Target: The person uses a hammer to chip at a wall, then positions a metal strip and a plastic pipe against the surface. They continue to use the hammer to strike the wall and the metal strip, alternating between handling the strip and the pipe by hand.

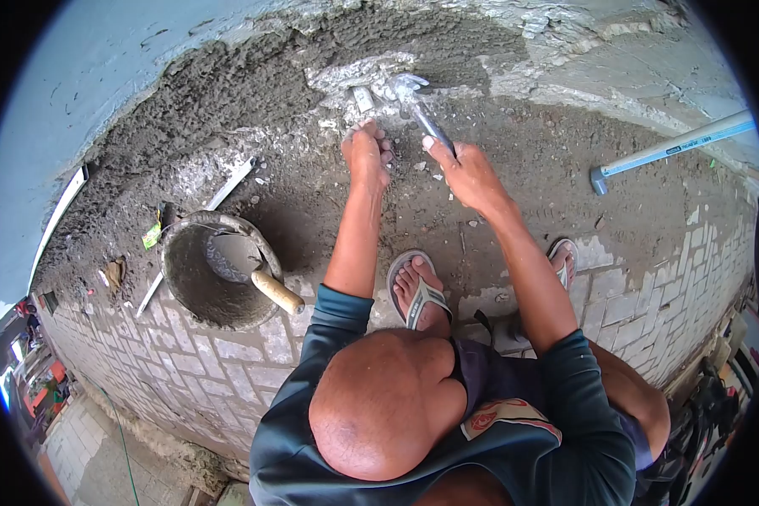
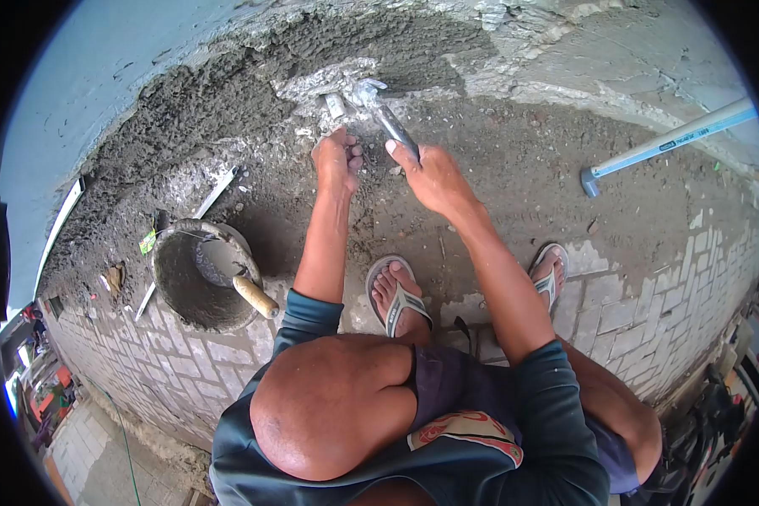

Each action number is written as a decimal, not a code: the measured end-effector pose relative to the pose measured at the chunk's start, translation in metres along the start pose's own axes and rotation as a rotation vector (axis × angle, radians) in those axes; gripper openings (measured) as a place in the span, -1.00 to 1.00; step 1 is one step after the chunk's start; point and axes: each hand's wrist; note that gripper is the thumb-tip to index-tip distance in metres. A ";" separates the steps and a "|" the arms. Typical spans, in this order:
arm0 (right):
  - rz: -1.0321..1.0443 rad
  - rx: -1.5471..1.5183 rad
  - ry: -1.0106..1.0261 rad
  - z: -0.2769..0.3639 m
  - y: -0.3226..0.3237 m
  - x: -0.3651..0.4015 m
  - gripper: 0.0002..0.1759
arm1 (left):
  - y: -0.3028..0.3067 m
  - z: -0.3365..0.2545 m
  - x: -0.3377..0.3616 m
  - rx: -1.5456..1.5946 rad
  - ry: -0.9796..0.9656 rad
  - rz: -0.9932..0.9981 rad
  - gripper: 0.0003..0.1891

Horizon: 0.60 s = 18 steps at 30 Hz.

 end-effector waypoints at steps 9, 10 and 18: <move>0.080 -0.013 -0.157 -0.003 0.003 0.002 -0.24 | -0.006 0.003 -0.002 -0.015 -0.037 -0.002 -0.92; 0.029 -0.068 -0.108 -0.002 0.004 0.008 -0.25 | -0.003 0.005 -0.004 -0.017 -0.039 0.005 -0.92; 0.057 0.130 -0.035 -0.018 -0.012 0.005 -0.24 | -0.004 0.009 -0.001 -0.066 -0.103 -0.014 -0.87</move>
Point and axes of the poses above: each hand's wrist, its own x-axis away from the middle knuckle, its own y-axis out of the back of the hand, z = x × y, and after that the axes turned 4 degrees about -z, right-handed
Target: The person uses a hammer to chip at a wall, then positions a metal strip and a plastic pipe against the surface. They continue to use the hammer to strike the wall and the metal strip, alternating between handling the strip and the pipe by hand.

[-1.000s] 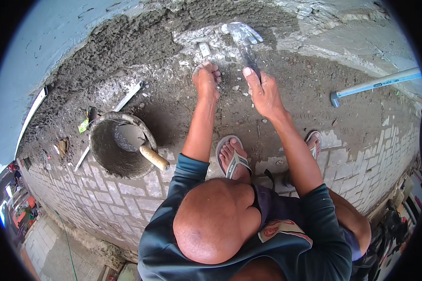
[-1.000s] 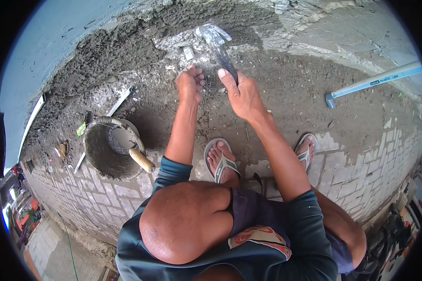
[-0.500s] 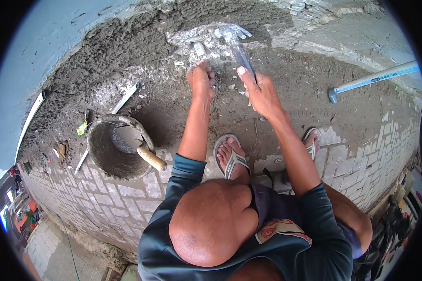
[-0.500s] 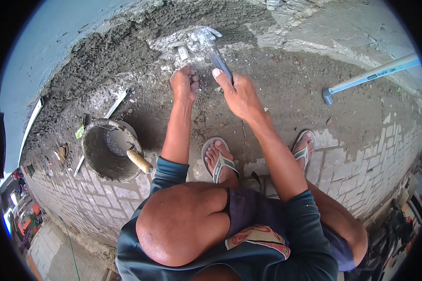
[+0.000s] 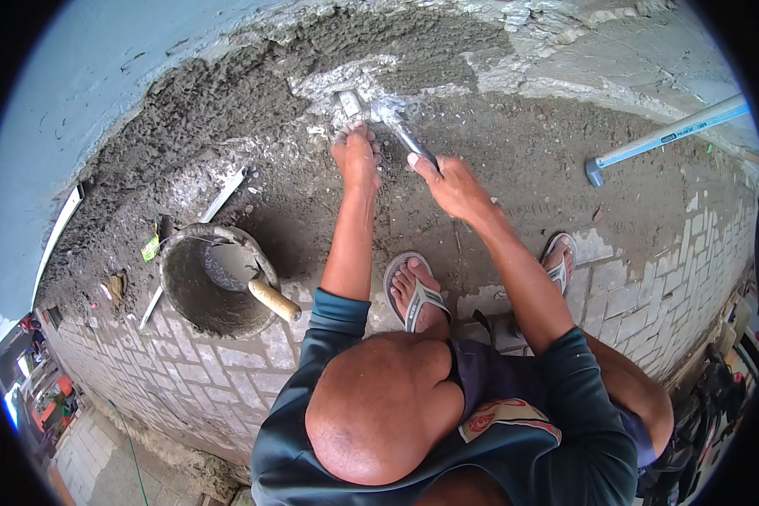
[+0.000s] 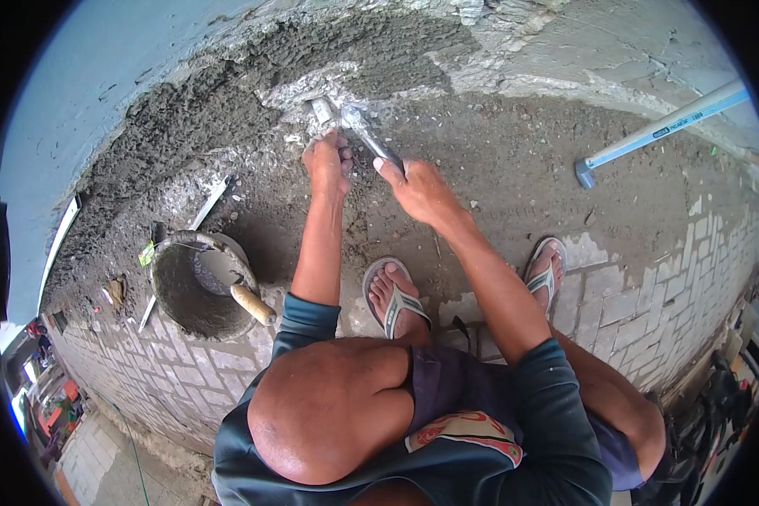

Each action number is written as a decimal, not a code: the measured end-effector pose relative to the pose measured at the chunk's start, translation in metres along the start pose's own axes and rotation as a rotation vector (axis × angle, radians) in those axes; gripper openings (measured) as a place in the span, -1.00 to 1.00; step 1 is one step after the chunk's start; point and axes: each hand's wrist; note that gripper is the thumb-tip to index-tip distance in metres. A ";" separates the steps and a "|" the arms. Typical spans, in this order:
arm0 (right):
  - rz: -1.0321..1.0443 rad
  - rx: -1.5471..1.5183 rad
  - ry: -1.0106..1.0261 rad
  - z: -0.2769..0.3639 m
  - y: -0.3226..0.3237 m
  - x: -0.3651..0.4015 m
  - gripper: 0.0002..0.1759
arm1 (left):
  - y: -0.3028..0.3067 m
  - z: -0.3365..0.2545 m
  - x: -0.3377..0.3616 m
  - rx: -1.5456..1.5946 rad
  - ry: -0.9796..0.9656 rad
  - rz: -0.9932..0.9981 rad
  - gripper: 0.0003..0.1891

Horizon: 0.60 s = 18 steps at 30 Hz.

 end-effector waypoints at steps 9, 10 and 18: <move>-0.027 -0.312 -0.068 -0.001 0.002 0.024 -0.25 | -0.011 0.037 -0.032 -0.311 -0.387 -0.031 -0.87; -0.030 -0.311 -0.074 -0.003 0.003 0.024 -0.25 | -0.014 0.037 -0.030 -0.338 -0.430 -0.074 -0.87; 0.030 -0.515 -0.172 -0.007 0.003 0.038 -0.41 | -0.013 0.005 0.015 0.051 -0.006 0.197 -0.87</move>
Point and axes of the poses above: each hand's wrist, its own x-axis away from the middle knuckle, its own y-axis out of the back of the hand, z = x × y, and after that the axes turned 4 degrees about -z, right-handed
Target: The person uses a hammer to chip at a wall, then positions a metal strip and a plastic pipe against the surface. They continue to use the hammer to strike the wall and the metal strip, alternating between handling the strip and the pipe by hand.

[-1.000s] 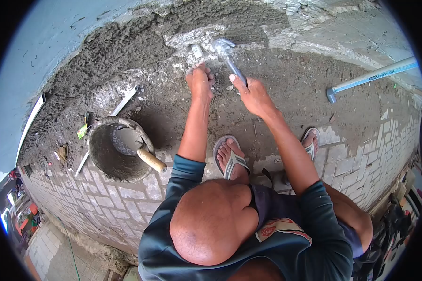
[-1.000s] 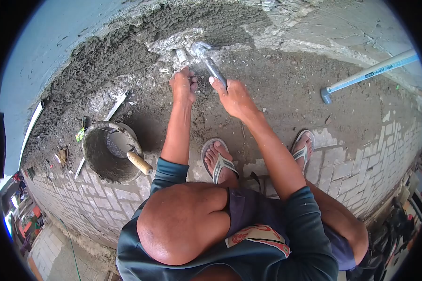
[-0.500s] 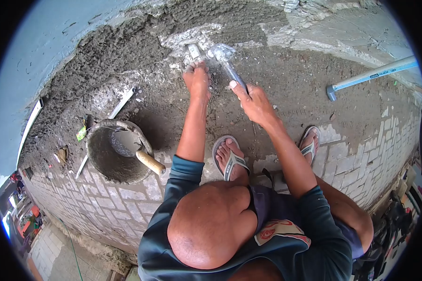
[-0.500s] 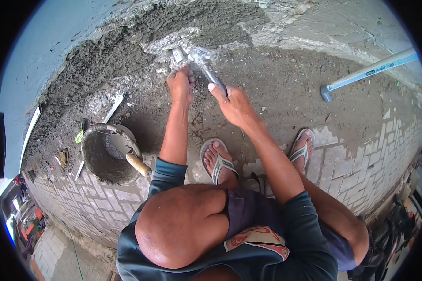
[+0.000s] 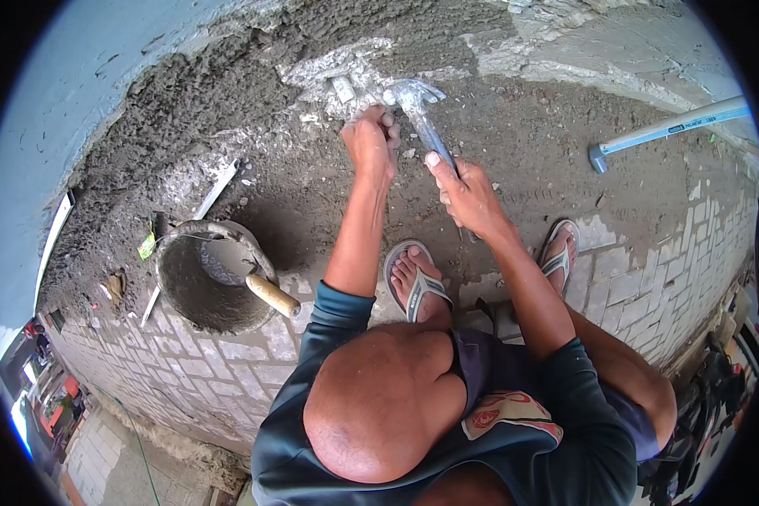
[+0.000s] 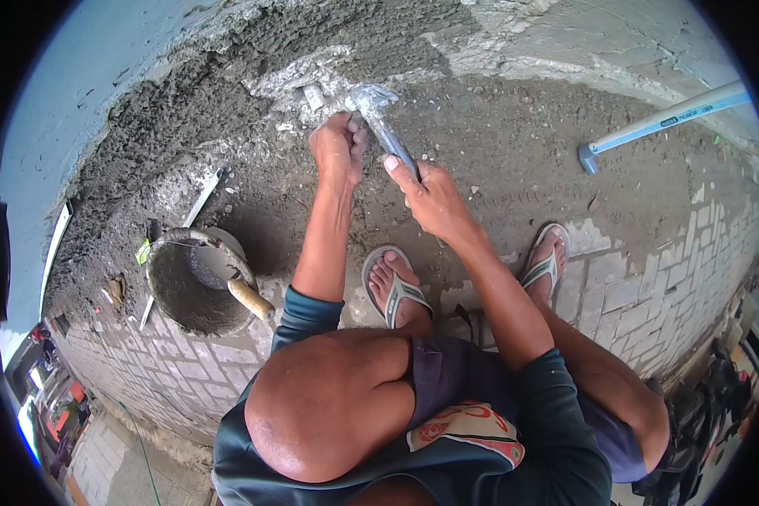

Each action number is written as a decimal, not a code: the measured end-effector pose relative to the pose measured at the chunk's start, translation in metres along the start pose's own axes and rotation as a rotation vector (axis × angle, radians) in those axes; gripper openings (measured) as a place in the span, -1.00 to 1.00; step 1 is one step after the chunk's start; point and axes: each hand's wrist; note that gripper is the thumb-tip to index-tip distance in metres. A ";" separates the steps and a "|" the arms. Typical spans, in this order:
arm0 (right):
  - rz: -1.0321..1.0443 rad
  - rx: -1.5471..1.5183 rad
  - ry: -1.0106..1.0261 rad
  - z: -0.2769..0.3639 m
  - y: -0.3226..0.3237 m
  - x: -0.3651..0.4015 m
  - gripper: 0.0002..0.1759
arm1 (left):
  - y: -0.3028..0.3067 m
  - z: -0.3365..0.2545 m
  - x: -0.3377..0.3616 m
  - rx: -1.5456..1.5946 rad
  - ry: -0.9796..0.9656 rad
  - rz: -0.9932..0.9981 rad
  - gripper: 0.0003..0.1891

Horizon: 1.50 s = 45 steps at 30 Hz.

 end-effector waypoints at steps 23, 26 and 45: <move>-0.017 0.056 -0.019 -0.005 0.008 0.003 -0.37 | 0.005 0.024 -0.005 0.225 0.168 -0.080 -0.81; -0.012 0.040 -0.006 -0.005 0.008 0.003 -0.43 | -0.001 0.014 0.009 0.128 0.126 -0.025 -0.81; 0.001 0.066 0.011 -0.010 0.009 0.004 -0.39 | 0.006 0.026 -0.023 0.078 -0.185 -0.092 -0.82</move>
Point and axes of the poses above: each hand's wrist, its own x-axis away from the middle knuckle, its own y-axis out of the back of the hand, z = x × y, and after that the axes turned 4 degrees about -z, right-handed
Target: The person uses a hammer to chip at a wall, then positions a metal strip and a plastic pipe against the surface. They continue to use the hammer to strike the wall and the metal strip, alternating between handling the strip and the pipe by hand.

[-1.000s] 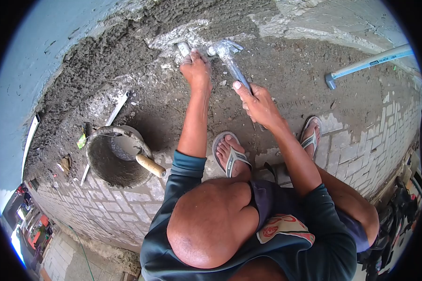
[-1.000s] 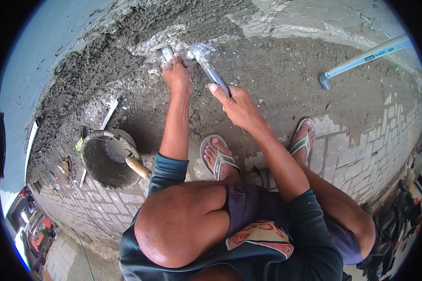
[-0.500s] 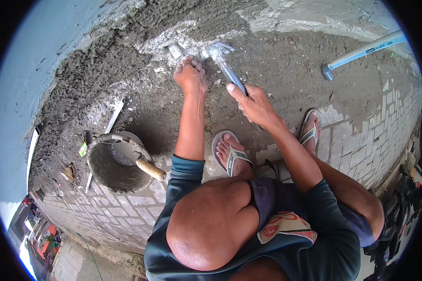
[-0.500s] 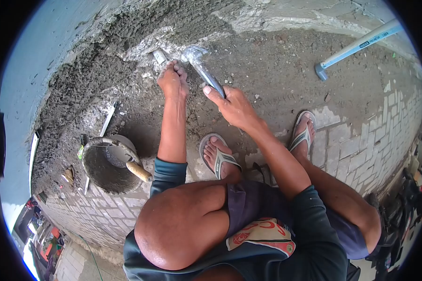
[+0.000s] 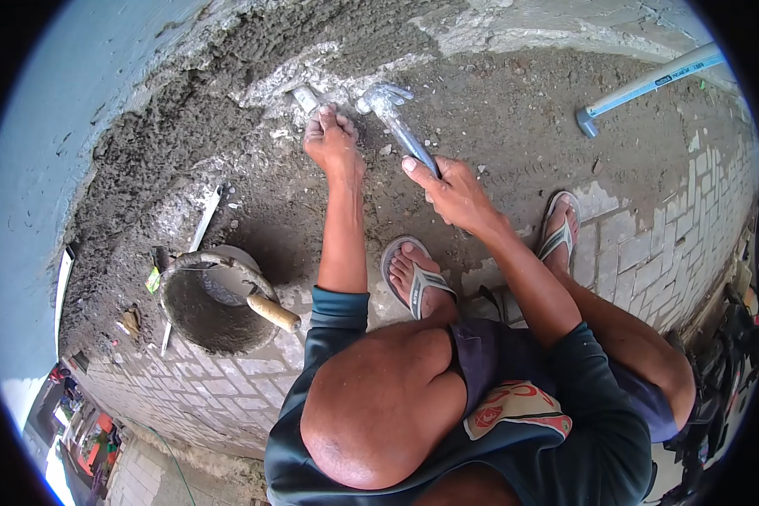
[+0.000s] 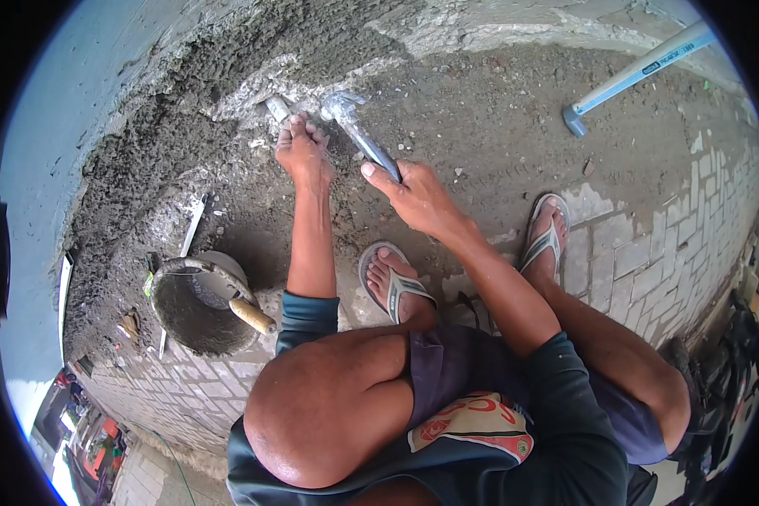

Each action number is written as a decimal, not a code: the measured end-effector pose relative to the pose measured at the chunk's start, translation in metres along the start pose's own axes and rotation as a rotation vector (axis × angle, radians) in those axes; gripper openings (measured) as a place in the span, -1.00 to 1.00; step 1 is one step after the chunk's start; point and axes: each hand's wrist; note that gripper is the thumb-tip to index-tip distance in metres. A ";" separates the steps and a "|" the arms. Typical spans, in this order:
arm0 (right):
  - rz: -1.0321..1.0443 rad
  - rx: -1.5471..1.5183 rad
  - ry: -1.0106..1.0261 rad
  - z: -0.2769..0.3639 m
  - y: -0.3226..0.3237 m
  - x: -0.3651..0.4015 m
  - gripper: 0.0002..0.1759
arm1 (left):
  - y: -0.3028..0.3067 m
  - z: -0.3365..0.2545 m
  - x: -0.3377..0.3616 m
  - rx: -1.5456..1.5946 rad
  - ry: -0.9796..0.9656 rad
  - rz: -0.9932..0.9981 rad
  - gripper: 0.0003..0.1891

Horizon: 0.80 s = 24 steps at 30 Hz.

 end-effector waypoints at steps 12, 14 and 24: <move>-0.015 0.008 -0.004 -0.002 -0.005 -0.001 -0.36 | 0.012 -0.006 0.017 -0.148 -0.020 0.176 -0.79; -0.006 -0.015 0.000 -0.003 -0.006 -0.001 -0.39 | 0.015 -0.010 0.019 -0.148 -0.033 0.148 -0.80; -0.005 0.175 0.173 0.015 -0.014 0.005 -0.37 | 0.058 -0.051 -0.011 -0.104 0.097 0.068 -0.86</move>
Point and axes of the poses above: each hand's wrist, its own x-axis away from the middle knuckle, its own y-axis out of the back of the hand, z = x × y, and after that the axes turned 4 degrees about -z, right-handed
